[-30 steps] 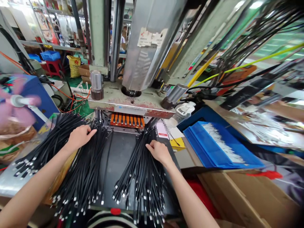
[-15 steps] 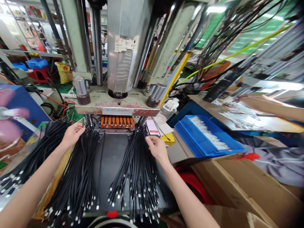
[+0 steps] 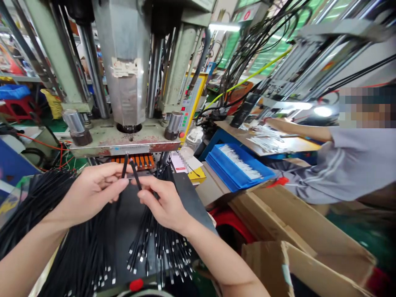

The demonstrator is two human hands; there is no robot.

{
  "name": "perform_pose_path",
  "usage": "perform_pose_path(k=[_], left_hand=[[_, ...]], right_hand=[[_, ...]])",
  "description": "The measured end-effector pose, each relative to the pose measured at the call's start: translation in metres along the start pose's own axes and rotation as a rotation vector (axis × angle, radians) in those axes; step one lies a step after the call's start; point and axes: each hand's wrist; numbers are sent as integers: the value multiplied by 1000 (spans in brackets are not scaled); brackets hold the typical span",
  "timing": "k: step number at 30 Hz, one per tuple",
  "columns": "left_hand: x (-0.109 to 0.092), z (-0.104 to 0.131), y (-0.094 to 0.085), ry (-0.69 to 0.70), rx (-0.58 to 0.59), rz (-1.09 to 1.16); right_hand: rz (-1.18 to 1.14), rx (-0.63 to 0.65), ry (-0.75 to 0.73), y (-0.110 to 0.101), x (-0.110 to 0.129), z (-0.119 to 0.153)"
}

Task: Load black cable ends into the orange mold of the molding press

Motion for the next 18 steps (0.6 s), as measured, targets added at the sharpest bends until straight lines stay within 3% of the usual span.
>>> perform_pose_path(k=[2, 5, 9, 11, 14, 16, 18], left_hand=[[-1, -9, 4, -21, 59, 77], [3, -18, 11, -64, 44, 152], [9, -21, 20, -127, 18, 204], [14, -21, 21, -144, -35, 201], [35, -17, 15, -183, -247, 143], [60, -10, 7, -242, -401, 104], [92, 2, -4, -344, -506, 91]], right_hand=[[-36, -37, 12, 2, -5, -4], [-58, -74, 86, 4, -11, -10], [-72, -17, 198, 6, -17, -12], [-85, 77, 244, 9, -24, -9], [-39, 365, 319, 17, -42, 5], [39, 547, 382, 24, -57, 19], [147, 649, 430, 29, -70, 34]])
Point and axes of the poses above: each hand's wrist, its own z-axis away from the middle knuckle, its own y-axis out of the palm, x = y × z, and after that the axes turned 7 degrees about -z, right-handed
